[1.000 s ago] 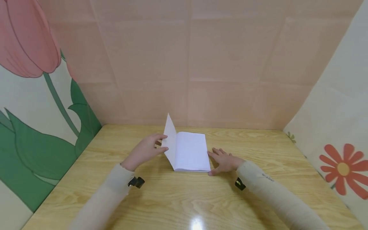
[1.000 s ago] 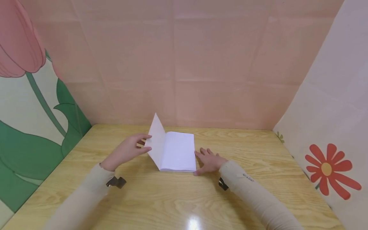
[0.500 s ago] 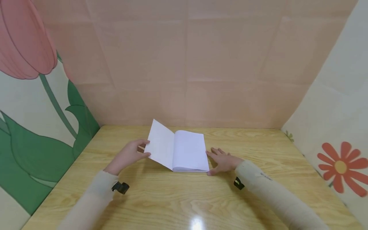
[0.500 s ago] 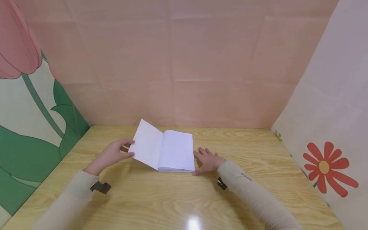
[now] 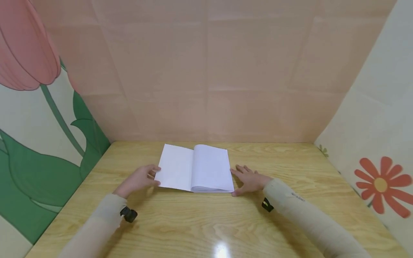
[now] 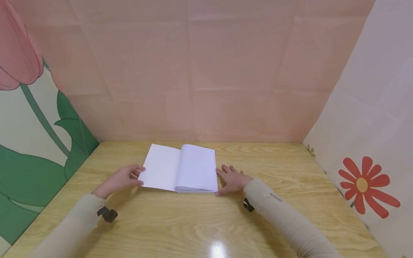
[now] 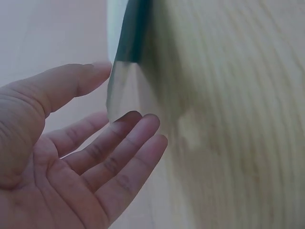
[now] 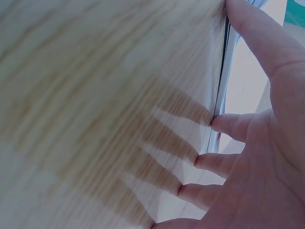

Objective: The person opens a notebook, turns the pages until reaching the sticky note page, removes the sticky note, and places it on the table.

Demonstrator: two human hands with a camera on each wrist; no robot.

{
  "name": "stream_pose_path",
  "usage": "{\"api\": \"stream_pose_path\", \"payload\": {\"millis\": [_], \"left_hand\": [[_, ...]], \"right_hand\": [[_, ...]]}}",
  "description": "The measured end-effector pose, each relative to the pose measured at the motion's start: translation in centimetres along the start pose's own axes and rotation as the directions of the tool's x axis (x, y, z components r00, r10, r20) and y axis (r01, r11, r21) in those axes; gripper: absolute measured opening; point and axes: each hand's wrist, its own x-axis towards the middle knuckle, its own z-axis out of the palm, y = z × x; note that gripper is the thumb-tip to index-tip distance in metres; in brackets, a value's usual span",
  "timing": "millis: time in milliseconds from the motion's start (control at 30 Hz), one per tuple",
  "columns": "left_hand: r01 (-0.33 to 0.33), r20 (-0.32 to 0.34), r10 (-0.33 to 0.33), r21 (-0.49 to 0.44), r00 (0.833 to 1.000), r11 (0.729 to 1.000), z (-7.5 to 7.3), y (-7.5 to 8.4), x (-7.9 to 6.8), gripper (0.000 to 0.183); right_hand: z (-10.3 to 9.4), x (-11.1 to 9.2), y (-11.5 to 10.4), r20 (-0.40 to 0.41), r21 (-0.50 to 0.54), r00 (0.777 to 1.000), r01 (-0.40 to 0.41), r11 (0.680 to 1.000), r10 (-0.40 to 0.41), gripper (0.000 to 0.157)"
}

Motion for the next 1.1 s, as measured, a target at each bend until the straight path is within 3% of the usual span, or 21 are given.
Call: {"api": "stream_pose_path", "payload": {"millis": [333,767,1100], "left_hand": [[0.049,0.035,-0.049,-0.002,0.998,0.999,0.6,-1.3,0.4,0.056],[0.094,0.07,-0.093,-0.021,0.993,0.995,0.8,-1.5,0.8,0.053],[0.121,0.082,-0.124,0.038,0.989,0.992,1.2,-1.7,1.0,0.048]], "right_hand": [[-0.1,0.0,0.1,0.001,0.0,1.0,0.007,1.0,-0.007,0.104],[0.0,-0.1,0.0,0.006,0.002,1.0,-0.008,1.0,0.008,0.104],[0.1,0.1,0.2,-0.005,-0.008,1.0,-0.005,1.0,0.005,0.104]]}}
